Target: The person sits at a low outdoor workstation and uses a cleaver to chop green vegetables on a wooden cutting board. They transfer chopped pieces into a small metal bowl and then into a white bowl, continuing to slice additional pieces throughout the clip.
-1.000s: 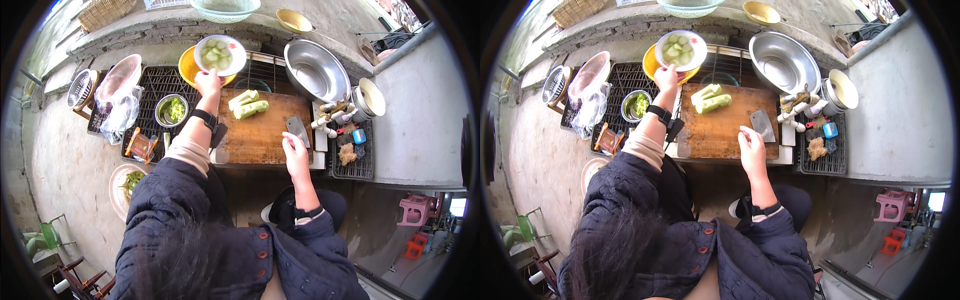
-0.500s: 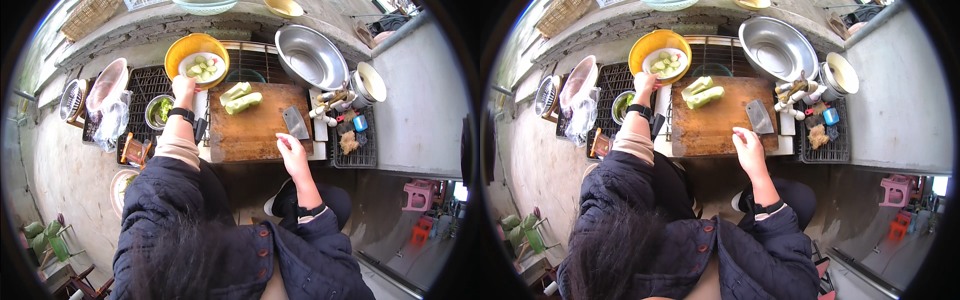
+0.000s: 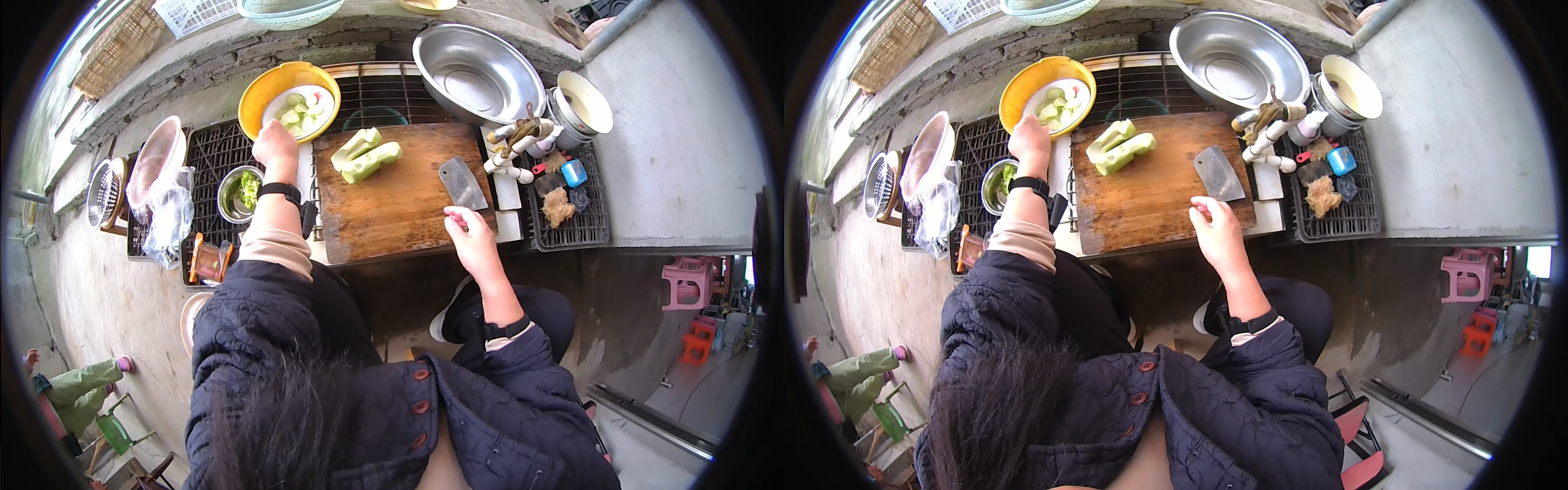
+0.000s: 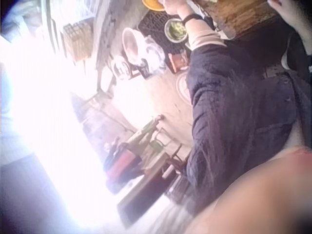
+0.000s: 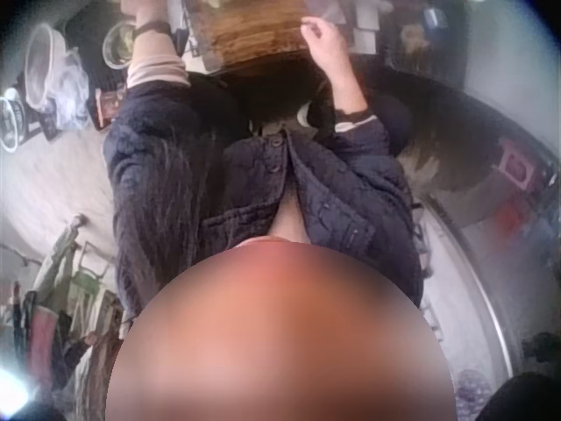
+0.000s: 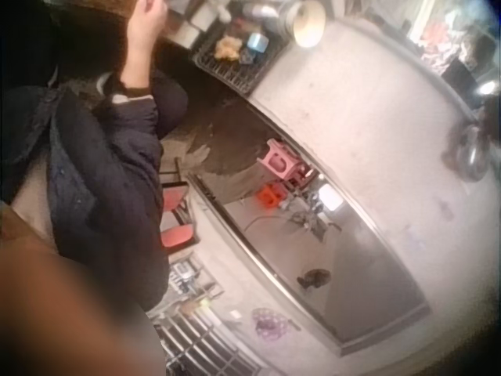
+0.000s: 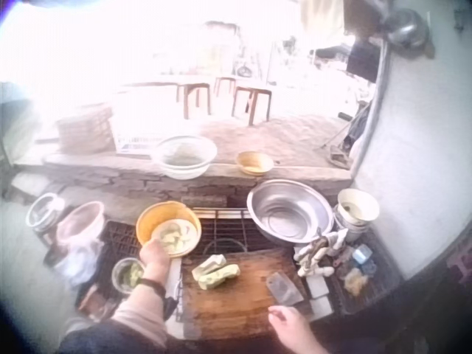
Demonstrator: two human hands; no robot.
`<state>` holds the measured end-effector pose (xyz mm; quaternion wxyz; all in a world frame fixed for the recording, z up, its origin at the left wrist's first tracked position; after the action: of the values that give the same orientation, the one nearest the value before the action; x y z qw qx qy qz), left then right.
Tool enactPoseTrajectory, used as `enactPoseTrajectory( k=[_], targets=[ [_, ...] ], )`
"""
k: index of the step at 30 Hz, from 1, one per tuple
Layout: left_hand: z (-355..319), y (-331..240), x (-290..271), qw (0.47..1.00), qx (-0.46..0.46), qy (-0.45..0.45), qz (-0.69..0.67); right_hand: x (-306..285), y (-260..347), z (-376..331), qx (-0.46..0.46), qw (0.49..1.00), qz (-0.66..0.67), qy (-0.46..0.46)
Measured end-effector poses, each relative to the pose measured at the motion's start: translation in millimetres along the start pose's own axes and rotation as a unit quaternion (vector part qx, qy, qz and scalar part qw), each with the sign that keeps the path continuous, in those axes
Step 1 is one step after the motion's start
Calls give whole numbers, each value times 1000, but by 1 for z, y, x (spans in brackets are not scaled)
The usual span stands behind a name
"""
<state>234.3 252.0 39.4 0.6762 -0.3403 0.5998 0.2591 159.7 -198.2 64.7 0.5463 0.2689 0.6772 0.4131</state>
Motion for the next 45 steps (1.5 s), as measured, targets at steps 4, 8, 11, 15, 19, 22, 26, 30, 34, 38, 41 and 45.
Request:
enactPoseTrajectory(
  k=[4,8,11,15,19,22,26,30,34,38,41,45],
  targets=[
    [-13,-28,-18,989,103,-86,-56,-2,-2,0,-2,1000,2,-1],
    [-64,-89,-41,921,301,-138,-206,-10,-11,7,-16,999,-40,-28],
    [-110,-137,1,881,392,142,-225,-20,-24,11,-58,989,-114,-79],
    [-153,-150,40,894,447,17,4,-30,-70,15,5,938,-330,-107],
    [-150,-146,75,919,373,-63,109,-19,-115,24,78,968,-225,-74],
    [-145,-142,78,918,380,-29,108,-10,-111,22,49,974,-207,-73],
    [-144,-124,79,929,259,264,-20,-4,-98,17,66,959,-271,-42],
    [-168,-120,65,908,260,323,-61,-4,-93,19,96,960,-260,-32],
    [-128,-116,35,965,226,82,-106,-3,-92,18,100,957,-271,-29],
    [-86,-103,45,970,231,30,-75,-4,-90,14,82,955,-285,-22],
    [-80,-99,68,966,239,64,-72,-8,-91,12,90,954,-285,-23],
    [-80,-103,81,964,223,77,-119,-6,-94,12,89,954,-287,-6]
  ],
)
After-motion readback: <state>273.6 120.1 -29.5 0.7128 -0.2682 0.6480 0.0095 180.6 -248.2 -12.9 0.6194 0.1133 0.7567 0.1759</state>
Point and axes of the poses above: each hand's wrist, its own z-axis towards the middle knuckle, its own x-axis out of the palm, y = z × x, the point moved 8 cm from there along z, towards the middle knuckle, and after that the axes turned 6 degrees about -x, right-handed, at the moved point
